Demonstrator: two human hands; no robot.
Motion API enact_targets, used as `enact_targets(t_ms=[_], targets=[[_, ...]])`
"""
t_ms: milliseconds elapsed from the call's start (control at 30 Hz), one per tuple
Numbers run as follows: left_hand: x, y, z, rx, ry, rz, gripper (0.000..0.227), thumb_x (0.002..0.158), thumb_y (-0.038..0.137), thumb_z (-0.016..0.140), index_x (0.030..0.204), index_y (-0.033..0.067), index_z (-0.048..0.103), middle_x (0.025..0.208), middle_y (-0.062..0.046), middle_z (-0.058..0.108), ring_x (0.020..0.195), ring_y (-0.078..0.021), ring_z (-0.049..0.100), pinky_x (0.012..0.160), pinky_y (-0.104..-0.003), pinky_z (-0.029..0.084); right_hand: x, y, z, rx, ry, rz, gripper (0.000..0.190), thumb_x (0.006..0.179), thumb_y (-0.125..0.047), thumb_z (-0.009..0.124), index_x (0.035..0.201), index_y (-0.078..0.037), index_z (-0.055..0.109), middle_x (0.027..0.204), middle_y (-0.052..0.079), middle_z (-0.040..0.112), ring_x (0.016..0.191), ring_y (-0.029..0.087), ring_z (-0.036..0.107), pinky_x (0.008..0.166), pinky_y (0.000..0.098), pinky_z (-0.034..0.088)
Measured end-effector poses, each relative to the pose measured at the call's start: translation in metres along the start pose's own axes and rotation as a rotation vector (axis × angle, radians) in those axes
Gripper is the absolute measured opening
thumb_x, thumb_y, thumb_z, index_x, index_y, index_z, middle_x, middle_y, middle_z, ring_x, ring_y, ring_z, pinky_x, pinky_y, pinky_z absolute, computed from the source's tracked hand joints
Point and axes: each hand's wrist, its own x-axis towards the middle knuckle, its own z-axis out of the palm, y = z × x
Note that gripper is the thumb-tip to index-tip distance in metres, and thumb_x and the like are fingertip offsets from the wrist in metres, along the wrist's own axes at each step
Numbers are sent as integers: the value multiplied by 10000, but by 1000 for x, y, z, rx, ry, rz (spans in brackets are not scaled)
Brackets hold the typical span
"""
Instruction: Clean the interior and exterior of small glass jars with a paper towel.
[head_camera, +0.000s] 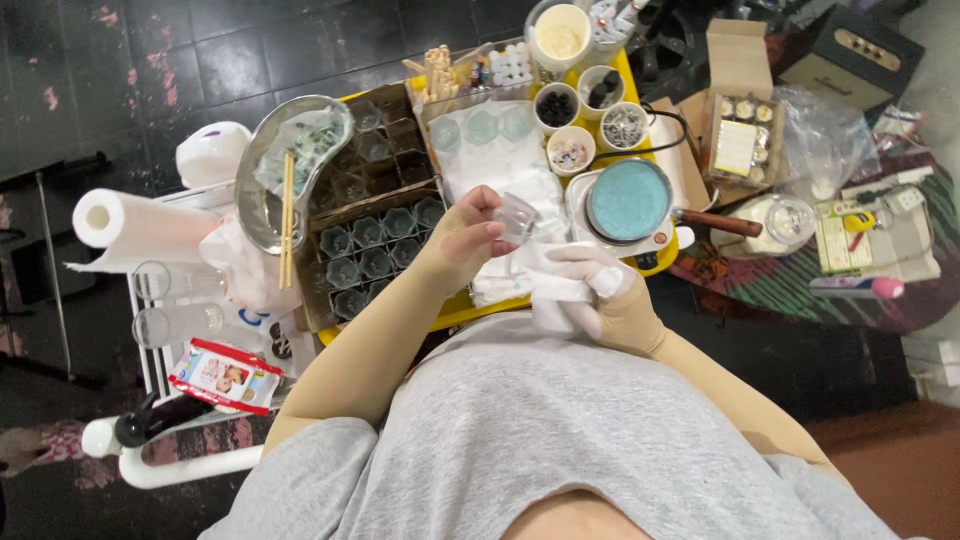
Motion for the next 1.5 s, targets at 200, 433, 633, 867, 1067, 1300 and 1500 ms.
enact_targets(t_ms=[200,433,633,867,1067,1300,1500], targets=[[23,16,75,143,-18,50,484,882,83,706,1338,132,551,1141,-57,664,1071,-161,629,952,-340,518,-42,21,8,446,237,685,153,1007,-120,638,1098,-13,699,915,95,701,806,130,621,725,295,510],[53,-18,81,264,-3,194,430,896,-19,785,1229,59,525,1145,-86,667,1027,-141,642,925,-298,531,-51,14,-18,690,371,852,353,992,-178,569,1247,44,670,1070,86,765,931,134,716,824,284,558],[64,-38,97,426,93,227,421,872,40,817,1152,66,504,1109,-69,690,973,-95,667,848,-246,549,-45,1,-34,128,-76,682,835,828,-211,655,1578,-45,325,1025,102,768,877,205,730,820,303,548],[67,-56,92,469,148,187,434,858,54,833,1146,45,508,1055,-75,689,905,-95,658,794,-244,535,-28,6,-31,-216,24,506,1048,862,-326,729,1619,-2,81,928,183,733,812,364,724,734,369,556],[65,-51,101,458,161,147,445,834,41,830,1146,41,514,1024,-71,694,868,-91,666,759,-241,549,-18,8,-33,-186,84,534,958,873,-299,724,1620,-37,185,913,175,739,823,353,731,754,369,557],[71,-55,91,516,132,150,472,814,31,844,1169,32,532,1005,-51,674,866,-85,652,753,-244,553,-25,29,-39,78,102,506,886,891,-203,688,1639,-45,240,1075,142,772,964,207,729,887,290,530],[74,-60,92,516,148,196,465,818,37,840,1154,46,520,1022,-60,673,899,-91,664,792,-240,561,-41,46,-29,358,177,574,872,948,-216,639,1659,8,187,1150,114,741,1016,148,676,905,262,516]])
